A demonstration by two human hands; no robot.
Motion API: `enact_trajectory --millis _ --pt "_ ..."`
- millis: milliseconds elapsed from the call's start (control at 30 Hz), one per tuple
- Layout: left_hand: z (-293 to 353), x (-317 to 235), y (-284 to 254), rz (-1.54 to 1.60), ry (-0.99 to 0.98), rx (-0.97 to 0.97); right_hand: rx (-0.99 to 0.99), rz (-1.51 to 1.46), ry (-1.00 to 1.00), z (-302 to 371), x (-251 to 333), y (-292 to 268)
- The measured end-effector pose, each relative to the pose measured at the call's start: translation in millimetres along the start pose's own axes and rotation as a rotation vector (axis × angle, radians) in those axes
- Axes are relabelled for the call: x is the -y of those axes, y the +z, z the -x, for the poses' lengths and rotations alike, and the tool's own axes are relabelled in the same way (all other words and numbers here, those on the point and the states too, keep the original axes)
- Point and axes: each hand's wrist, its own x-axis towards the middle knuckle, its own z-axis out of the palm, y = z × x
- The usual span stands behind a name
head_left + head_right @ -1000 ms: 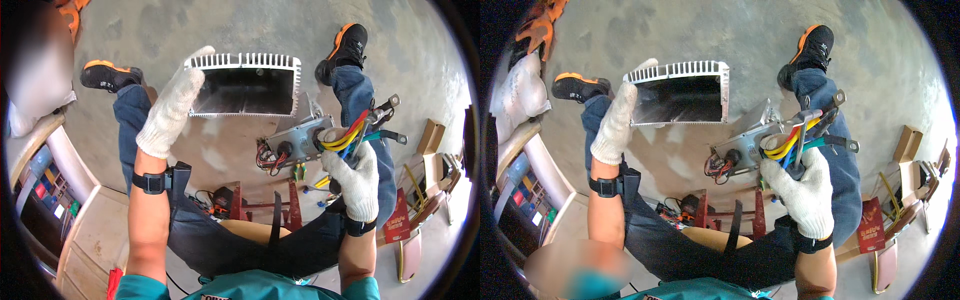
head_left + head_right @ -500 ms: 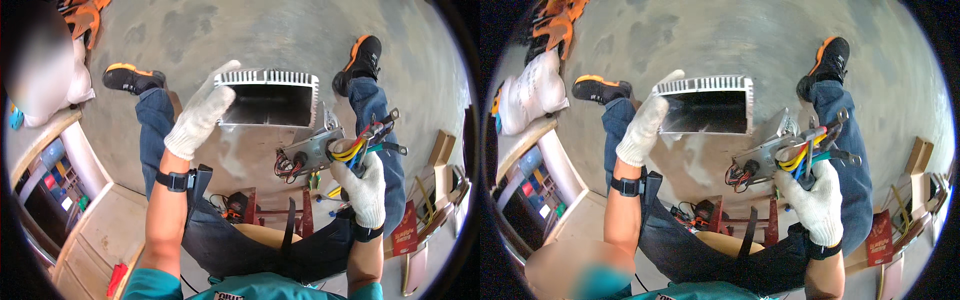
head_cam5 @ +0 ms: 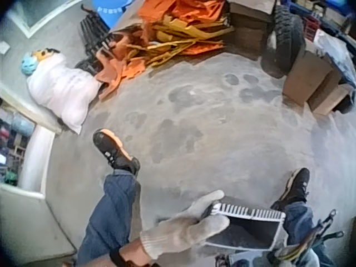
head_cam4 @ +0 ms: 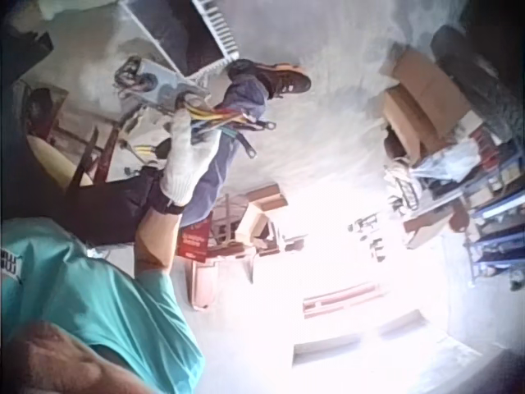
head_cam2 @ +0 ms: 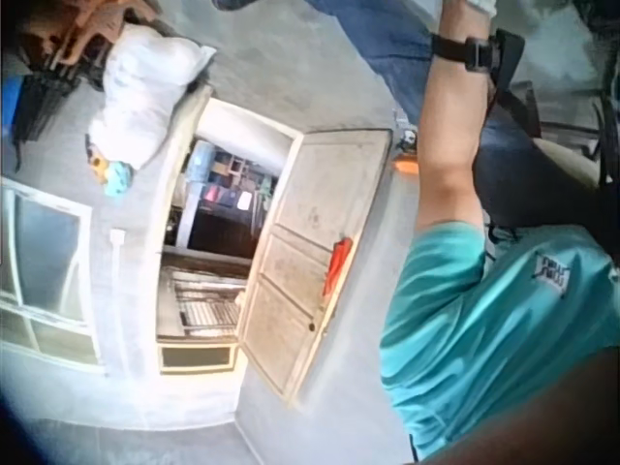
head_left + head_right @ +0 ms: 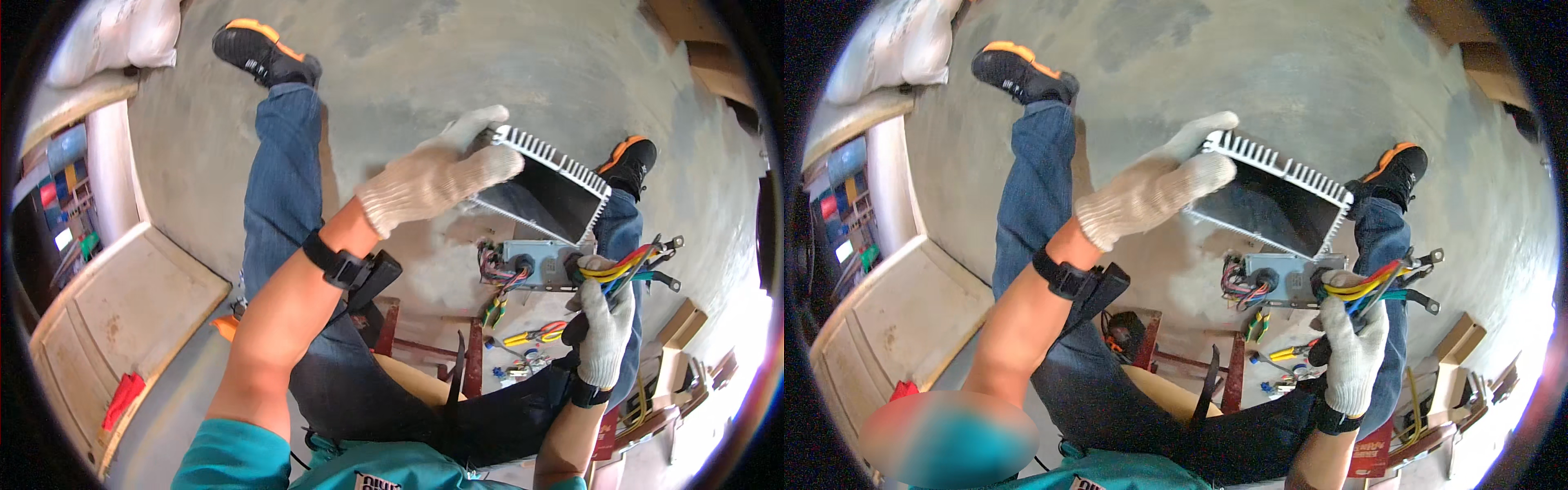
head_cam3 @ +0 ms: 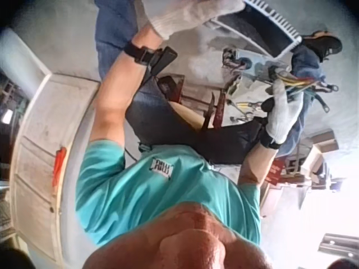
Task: Unscrewing and disassembling a metal housing of an electronic controller to inspect internal circuitry.
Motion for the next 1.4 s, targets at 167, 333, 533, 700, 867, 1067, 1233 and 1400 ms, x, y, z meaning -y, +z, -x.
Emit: enact_trajectory --millis 167,333,533,700,867,1067,1233,1400 --pt "-8 11 9 -0.047 0.211 -0.106 0.033 0.021 -0.038 -1 3 4" --pt "-20 4 9 0.101 0.032 -0.096 0.004 0.033 -0.033 -3 0 5" --pt "-23 12 -2 0.110 -0.002 -0.018 0.016 0.032 -0.016 -4 0 0" --pt "-26 -1 -11 -0.332 0.364 -0.029 0.003 0.002 0.001 -5 -3 -5" --pt "-27 -31 -6 0.034 -0.239 -0.009 -0.001 -0.020 0.001 -5 -2 -5" --pt "-24 -19 4 0.113 -0.056 -0.128 0.007 -0.018 0.023 -4 1 -5" --pt "-18 -17 -3 0.183 -0.139 -0.033 0.015 -0.042 0.038 -4 1 -4" --pt "-12 -11 -15 0.176 -0.181 0.114 0.018 -0.042 0.056 -4 5 -2"
